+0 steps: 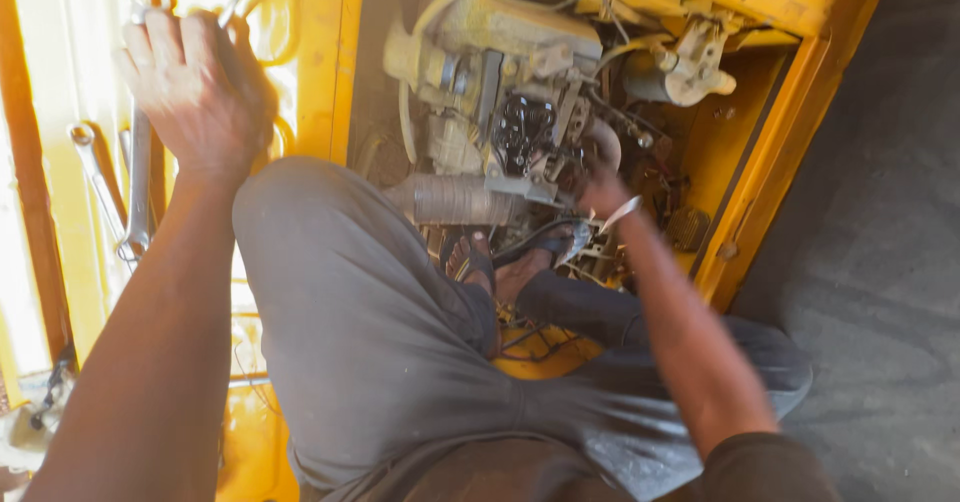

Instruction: The person sits on the ground and uses a wrench to tighten bolts on a yellow engine. They reach for tools on a nearby tray and continue working on the engine components.

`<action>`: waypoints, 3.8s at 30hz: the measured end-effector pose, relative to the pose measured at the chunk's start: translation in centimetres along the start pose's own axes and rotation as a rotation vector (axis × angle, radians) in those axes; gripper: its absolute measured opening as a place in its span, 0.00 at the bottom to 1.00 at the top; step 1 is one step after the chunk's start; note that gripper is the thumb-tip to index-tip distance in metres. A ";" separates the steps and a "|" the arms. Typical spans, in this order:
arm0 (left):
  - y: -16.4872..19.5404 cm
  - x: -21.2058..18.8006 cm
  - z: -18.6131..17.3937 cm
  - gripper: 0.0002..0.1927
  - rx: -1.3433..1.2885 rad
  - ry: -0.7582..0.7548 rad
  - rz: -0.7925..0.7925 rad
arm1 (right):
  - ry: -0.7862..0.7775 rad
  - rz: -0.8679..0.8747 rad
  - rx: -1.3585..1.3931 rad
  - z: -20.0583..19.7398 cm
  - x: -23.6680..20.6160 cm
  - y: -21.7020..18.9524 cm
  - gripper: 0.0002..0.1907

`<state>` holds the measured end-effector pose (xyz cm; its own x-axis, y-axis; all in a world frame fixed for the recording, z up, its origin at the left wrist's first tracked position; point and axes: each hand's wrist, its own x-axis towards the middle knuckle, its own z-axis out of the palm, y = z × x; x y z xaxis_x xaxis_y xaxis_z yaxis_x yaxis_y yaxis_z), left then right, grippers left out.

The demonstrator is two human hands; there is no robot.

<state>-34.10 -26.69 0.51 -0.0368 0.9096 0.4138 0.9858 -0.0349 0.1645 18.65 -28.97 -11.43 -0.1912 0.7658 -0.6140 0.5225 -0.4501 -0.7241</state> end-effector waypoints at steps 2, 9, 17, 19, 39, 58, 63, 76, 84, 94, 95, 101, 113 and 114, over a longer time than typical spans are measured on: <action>0.1 0.0 -0.2 0.03 -0.006 -0.017 -0.024 | -0.145 0.332 0.055 -2.3 1.7 -1.9 0.24; 0.1 -0.5 0.1 0.05 0.071 0.107 -0.038 | 0.006 0.347 0.013 -1.4 1.3 -4.1 0.20; 0.0 -0.2 0.2 0.07 0.070 0.085 -0.061 | 0.119 0.288 0.147 -1.1 -0.2 -2.1 0.21; 0.2 0.0 0.0 0.08 0.076 0.094 -0.054 | 0.063 0.249 -0.091 -1.9 0.5 -2.2 0.18; 0.1 -0.2 0.3 0.05 0.106 0.053 -0.082 | 0.649 0.208 0.817 4.4 -0.1 -1.9 0.18; -0.1 -0.4 0.7 0.05 0.102 0.064 -0.074 | 0.584 0.131 1.365 7.6 1.1 -4.4 0.19; 0.3 -0.1 0.6 0.05 0.063 0.080 -0.104 | 0.583 0.066 1.182 7.2 1.5 -4.1 0.18; 0.6 0.1 0.3 0.03 0.115 0.106 -0.088 | 0.516 -0.033 1.285 7.8 1.4 -4.2 0.23; 0.3 0.0 0.5 0.03 0.047 0.060 -0.105 | 0.555 -0.037 1.373 8.1 1.1 -4.6 0.23; 0.3 0.1 0.6 0.04 0.073 0.068 -0.098 | 0.558 -0.044 1.212 7.0 1.6 -3.6 0.18; 0.4 0.1 0.7 0.04 0.092 0.096 -0.096 | 0.548 -0.076 1.174 6.9 1.7 -3.2 0.17; 0.3 0.0 0.5 0.05 0.089 0.043 -0.086 | 0.627 0.207 1.370 6.9 1.6 -3.8 0.16; -0.4 -0.8 1.6 0.05 0.044 -0.006 -0.144 | 0.585 -0.060 1.145 6.6 1.1 -3.8 0.12; -0.5 -0.9 1.7 0.05 0.010 -0.026 -0.166 | 0.620 0.033 1.234 6.4 0.9 -3.8 0.12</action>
<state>-34.25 -26.75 -1.48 -0.1957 0.9128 0.3584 0.9679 0.1210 0.2203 11.18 -29.49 -11.26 0.3745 0.6779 -0.6327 -0.6098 -0.3340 -0.7188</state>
